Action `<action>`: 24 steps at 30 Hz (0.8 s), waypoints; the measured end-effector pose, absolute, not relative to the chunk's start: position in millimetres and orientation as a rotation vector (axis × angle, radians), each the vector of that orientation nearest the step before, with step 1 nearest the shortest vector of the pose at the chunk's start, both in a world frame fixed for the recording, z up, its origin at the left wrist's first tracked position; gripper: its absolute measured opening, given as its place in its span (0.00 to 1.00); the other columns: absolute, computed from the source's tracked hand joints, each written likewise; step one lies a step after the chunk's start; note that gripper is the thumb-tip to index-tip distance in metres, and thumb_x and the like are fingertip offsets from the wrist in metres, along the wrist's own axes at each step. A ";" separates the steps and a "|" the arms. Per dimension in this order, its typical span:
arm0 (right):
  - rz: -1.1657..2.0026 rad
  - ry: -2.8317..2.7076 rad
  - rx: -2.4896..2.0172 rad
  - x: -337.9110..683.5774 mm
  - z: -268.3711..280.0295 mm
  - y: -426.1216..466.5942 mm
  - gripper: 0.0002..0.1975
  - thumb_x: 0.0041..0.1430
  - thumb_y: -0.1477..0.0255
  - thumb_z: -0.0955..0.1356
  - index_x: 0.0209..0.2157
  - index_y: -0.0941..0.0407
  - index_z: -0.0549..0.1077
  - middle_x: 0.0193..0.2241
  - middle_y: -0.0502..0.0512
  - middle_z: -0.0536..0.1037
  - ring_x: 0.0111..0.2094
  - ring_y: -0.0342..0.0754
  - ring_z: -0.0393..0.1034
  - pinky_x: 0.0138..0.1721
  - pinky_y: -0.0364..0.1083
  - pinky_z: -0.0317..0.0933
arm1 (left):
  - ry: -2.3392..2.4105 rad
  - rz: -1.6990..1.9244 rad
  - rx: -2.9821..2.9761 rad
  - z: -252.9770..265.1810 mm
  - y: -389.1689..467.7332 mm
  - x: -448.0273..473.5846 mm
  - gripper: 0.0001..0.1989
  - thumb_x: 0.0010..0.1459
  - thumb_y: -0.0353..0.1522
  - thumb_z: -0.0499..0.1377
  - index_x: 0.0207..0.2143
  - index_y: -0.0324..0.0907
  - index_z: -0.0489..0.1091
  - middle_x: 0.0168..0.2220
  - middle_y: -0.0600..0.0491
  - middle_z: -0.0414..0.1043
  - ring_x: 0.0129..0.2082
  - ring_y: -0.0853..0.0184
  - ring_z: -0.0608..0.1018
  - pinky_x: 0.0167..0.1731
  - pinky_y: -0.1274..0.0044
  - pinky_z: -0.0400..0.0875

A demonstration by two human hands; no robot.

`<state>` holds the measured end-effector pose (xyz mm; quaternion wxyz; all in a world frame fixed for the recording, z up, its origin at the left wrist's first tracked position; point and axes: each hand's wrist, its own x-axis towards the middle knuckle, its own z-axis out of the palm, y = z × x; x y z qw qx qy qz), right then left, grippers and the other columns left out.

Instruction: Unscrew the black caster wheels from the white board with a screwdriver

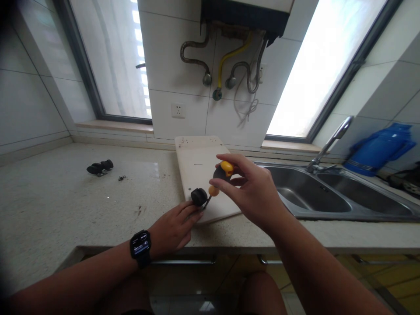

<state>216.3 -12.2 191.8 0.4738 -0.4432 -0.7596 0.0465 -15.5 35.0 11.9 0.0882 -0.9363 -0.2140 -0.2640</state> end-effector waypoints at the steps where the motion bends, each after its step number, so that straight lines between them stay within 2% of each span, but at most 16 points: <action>1: 0.112 -1.857 -1.091 216.5 192.0 -13.0 0.23 0.57 0.62 0.78 0.53 0.49 0.76 0.43 0.54 0.82 0.40 0.50 0.81 0.42 0.51 0.81 | -0.643 -0.793 -2.797 11.6 35.1 -15.6 0.33 0.59 0.28 0.61 0.66 0.34 0.62 0.66 0.35 0.65 0.69 0.45 0.64 0.63 0.55 0.70; 6: 0.106 -1.904 -1.103 215.8 192.7 -17.2 0.20 0.60 0.65 0.76 0.53 0.50 0.75 0.44 0.53 0.83 0.39 0.48 0.81 0.42 0.49 0.81 | -0.678 -0.798 -2.826 12.5 34.5 -15.6 0.32 0.59 0.27 0.61 0.66 0.35 0.63 0.66 0.35 0.64 0.69 0.44 0.63 0.63 0.53 0.71; 16: 0.182 -1.990 -1.129 218.2 197.1 -25.3 0.13 0.63 0.66 0.73 0.49 0.50 0.76 0.45 0.55 0.81 0.43 0.52 0.81 0.44 0.51 0.80 | -0.653 -0.791 -2.815 16.0 33.2 -15.2 0.31 0.58 0.27 0.61 0.64 0.34 0.64 0.64 0.34 0.65 0.67 0.43 0.65 0.61 0.53 0.73; 21: 0.389 -2.058 -1.055 221.7 198.8 -28.5 0.16 0.66 0.68 0.71 0.54 0.48 0.73 0.52 0.56 0.79 0.51 0.52 0.79 0.52 0.51 0.77 | -0.659 -0.787 -2.838 15.3 33.7 -15.5 0.31 0.59 0.27 0.61 0.65 0.35 0.62 0.64 0.34 0.64 0.68 0.43 0.64 0.61 0.53 0.73; 24: 0.305 -2.056 -1.147 218.3 197.8 -27.8 0.18 0.66 0.64 0.71 0.55 0.50 0.72 0.52 0.57 0.80 0.49 0.51 0.80 0.50 0.52 0.78 | -0.663 -0.784 -2.845 15.5 33.9 -15.6 0.32 0.59 0.27 0.61 0.65 0.37 0.62 0.65 0.36 0.64 0.68 0.44 0.64 0.62 0.53 0.72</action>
